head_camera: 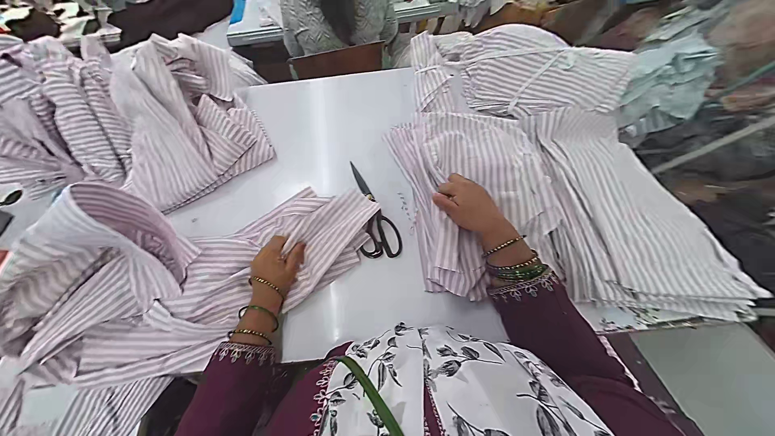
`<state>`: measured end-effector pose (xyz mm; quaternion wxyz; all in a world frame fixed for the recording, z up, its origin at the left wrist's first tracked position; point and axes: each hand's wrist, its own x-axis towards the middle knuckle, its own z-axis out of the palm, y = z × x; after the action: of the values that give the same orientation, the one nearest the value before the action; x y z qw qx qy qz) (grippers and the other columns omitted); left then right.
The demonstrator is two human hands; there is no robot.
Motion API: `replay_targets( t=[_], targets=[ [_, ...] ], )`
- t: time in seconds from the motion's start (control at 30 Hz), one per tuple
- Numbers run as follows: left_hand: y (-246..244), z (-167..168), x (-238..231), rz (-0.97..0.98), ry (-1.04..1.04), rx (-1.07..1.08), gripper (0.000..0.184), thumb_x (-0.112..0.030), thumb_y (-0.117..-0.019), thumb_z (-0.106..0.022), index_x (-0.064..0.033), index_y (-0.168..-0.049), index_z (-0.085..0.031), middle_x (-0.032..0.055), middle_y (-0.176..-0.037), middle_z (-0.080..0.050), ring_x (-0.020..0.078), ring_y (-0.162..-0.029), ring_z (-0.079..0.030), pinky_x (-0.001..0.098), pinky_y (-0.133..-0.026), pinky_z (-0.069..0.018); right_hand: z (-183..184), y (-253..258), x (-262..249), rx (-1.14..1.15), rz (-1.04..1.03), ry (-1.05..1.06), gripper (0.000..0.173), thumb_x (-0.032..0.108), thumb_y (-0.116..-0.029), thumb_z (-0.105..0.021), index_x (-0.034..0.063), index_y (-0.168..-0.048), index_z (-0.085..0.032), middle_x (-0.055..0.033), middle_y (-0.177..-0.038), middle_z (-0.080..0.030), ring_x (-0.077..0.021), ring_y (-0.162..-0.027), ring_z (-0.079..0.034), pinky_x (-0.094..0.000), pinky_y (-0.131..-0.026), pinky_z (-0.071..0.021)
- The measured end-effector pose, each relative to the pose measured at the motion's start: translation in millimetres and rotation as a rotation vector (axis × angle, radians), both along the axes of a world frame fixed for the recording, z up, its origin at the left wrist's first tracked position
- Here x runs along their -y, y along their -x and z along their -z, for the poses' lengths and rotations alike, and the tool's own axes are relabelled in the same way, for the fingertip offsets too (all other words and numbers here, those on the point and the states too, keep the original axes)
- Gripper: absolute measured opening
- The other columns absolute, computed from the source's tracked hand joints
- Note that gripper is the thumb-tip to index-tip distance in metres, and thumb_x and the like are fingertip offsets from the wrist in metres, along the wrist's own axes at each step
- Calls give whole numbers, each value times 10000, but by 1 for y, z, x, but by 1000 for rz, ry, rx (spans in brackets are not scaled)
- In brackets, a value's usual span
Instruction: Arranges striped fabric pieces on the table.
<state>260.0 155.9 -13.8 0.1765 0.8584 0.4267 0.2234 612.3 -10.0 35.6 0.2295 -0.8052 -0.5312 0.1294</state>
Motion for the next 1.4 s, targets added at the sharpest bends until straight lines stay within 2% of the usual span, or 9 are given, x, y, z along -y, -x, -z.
replay_targets(
  t=[0.23, 0.33, 0.43, 0.6, 0.9, 1.07, 1.17, 1.27, 1.4],
  targets=[
    [-2, 25, -18, 252, -130, -64, 595, -387, -1004, -385, 60, -1314, -627, 308, -1443, -548, 536, -1374, -476, 748, -1085, -308, 9, 5, -3, -20, -157, -129, 270, 139, -961, -598, -37, -762, -642, -196, -922, -612, -345, -849, -642, -523, -694, -512],
    [-3, 28, -22, 267, -126, -172, 811, -599, -976, -293, 15, -1441, -545, 345, -1517, -444, 564, -1439, -366, 758, -1123, -225, -2, 2, 7, -131, -220, -197, 247, 169, -1005, -601, -22, -1125, -702, -189, -1113, -663, -292, -927, -671, -474, -801, -547],
    [-4, 19, -17, 263, -70, -282, 996, -759, -907, -298, -4, -1545, -417, 375, -1595, -283, 607, -1482, -218, 789, -1136, -99, -21, -24, 47, -136, 117, -246, 389, 179, -1033, -580, 13, -1385, -590, -202, -1320, -630, -301, -1044, -690, -480, -915, -560],
    [-9, 8, -7, 240, 1, -332, 1103, -795, -833, -452, -19, -1603, -305, 370, -1648, -110, 631, -1500, -51, 819, -1119, 5, -22, -94, 135, 61, 927, 130, 390, 244, -1009, -629, -20, -1296, -636, -281, -1291, -613, -447, -1184, -611, -627, -979, -476],
    [-18, 17, -1, 411, -115, -240, 965, -757, -895, -313, -38, -1512, -499, 272, -1621, -333, 577, -1503, -200, 815, -1121, -62, 10, -123, 176, -108, 966, -209, 334, 214, -1058, -566, -48, -856, -615, -122, -715, -510, -230, -681, -479, -452, -700, -412],
    [-30, 3, 6, 383, 48, -359, 965, -677, -839, -619, -81, -1571, -419, 241, -1675, -224, 585, -1522, -77, 838, -1103, 14, 12, -117, 181, -28, 1020, -354, 365, 183, -1092, -441, -123, -1047, -635, -269, -934, -634, -329, -910, -620, -500, -884, -473],
    [-35, -14, 9, 337, 168, -523, 1092, -760, -789, -668, -183, -1635, -289, 186, -1715, -110, 539, -1547, 6, 821, -1121, 28, 11, -106, 182, -32, 1002, -533, 391, 136, -1085, -412, -199, -1197, -578, -345, -1181, -612, -269, -1099, -596, -371, -1015, -436],
    [-43, -26, 6, 348, 279, -615, 1121, -792, -800, -635, -242, -1661, -174, 131, -1733, -7, 475, -1564, 88, 793, -1136, 75, -16, -74, 186, -109, 846, -799, 354, 65, -1072, -368, -210, -1267, -476, -168, -1181, -580, 9, -1048, -539, -157, -974, -427],
    [-36, -15, 0, 419, 271, -286, 843, -612, -895, -674, -138, -1555, -450, 118, -1679, -294, 383, -1586, -94, 665, -1225, 27, -73, -1, 164, -281, 565, -1057, 285, 52, -1082, -242, -63, -1233, -455, 116, -1069, -618, 140, -1011, -581, -108, -976, -468]
  ],
)
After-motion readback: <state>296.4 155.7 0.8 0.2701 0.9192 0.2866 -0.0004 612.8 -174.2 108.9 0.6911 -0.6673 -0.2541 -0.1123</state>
